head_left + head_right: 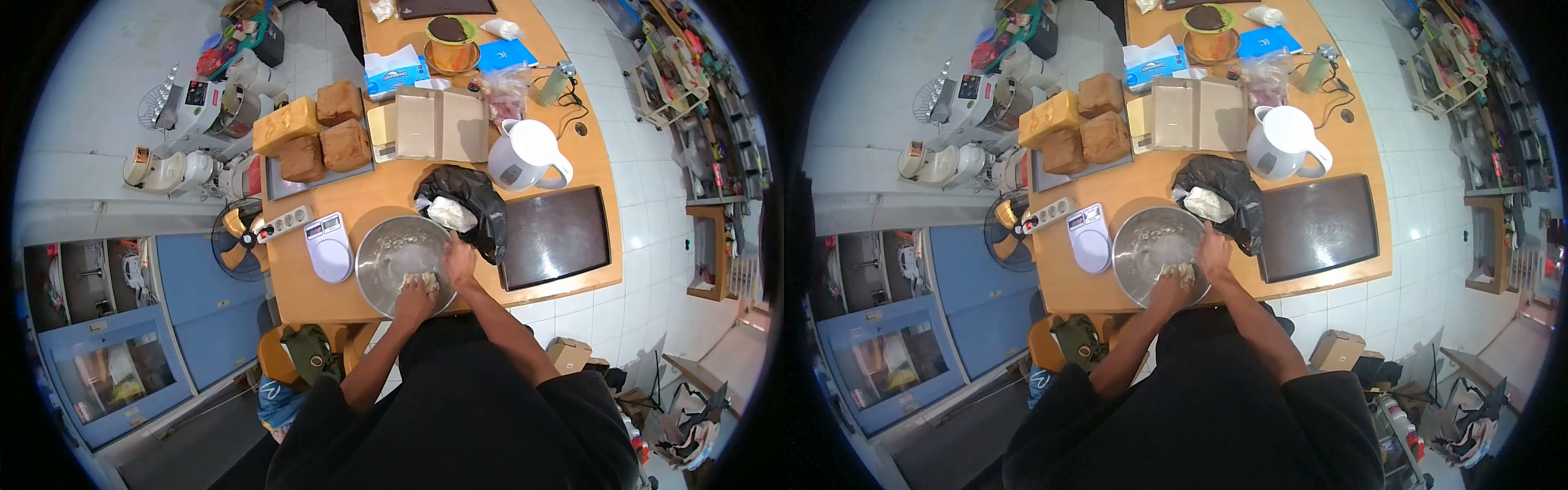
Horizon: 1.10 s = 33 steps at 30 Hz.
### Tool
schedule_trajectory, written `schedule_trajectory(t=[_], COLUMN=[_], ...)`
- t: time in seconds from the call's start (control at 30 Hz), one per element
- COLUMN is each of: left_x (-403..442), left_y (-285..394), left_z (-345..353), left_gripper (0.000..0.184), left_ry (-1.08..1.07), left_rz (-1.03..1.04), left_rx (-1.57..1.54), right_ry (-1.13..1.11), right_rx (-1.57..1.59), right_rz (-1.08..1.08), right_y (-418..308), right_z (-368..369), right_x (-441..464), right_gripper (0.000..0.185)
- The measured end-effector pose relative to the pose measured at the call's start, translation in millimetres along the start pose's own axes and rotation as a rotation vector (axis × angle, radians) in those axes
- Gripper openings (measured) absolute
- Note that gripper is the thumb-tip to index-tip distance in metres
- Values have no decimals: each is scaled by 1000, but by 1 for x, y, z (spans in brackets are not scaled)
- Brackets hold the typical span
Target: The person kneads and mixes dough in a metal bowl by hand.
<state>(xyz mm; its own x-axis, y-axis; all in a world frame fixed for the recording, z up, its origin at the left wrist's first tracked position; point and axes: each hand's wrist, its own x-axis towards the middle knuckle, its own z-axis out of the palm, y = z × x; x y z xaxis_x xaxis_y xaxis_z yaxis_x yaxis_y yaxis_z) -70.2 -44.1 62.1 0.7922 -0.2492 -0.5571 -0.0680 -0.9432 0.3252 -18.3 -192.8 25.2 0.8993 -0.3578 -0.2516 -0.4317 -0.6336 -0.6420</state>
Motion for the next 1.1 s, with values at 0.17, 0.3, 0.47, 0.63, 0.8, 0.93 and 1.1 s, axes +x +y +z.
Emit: schedule_trajectory(t=[0.17,0.3,0.47,0.63,0.8,0.93,1.1], left_x=[-21,4,32,33,53,71,104], left_y=[-5,-17,-10,-3,-12,-23,-22], left_z=[-7,13,28,25,52,72,78], left_gripper=[48,36,33,32,31,24,15], left_ry=[23,161,240,426,403,348,594], left_rz=[68,21,-57,399,476,488,398], left_rx=[28,30,30,187,113,-20,-120], right_ry=[-20,-39,-84,-89,-62,-109,-57], right_rx=[-13,-15,-15,-48,-30,-73,15], right_rz=[-5,-22,-15,-36,-59,-6,-90], right_y=[1,-3,-2,-3,-3,-9,-10], right_z=[2,-4,-2,-2,-1,-6,-10], right_x=[-4,-5,-3,-1,0,0,1], right_gripper=[18,24,28,23,25,34,28])
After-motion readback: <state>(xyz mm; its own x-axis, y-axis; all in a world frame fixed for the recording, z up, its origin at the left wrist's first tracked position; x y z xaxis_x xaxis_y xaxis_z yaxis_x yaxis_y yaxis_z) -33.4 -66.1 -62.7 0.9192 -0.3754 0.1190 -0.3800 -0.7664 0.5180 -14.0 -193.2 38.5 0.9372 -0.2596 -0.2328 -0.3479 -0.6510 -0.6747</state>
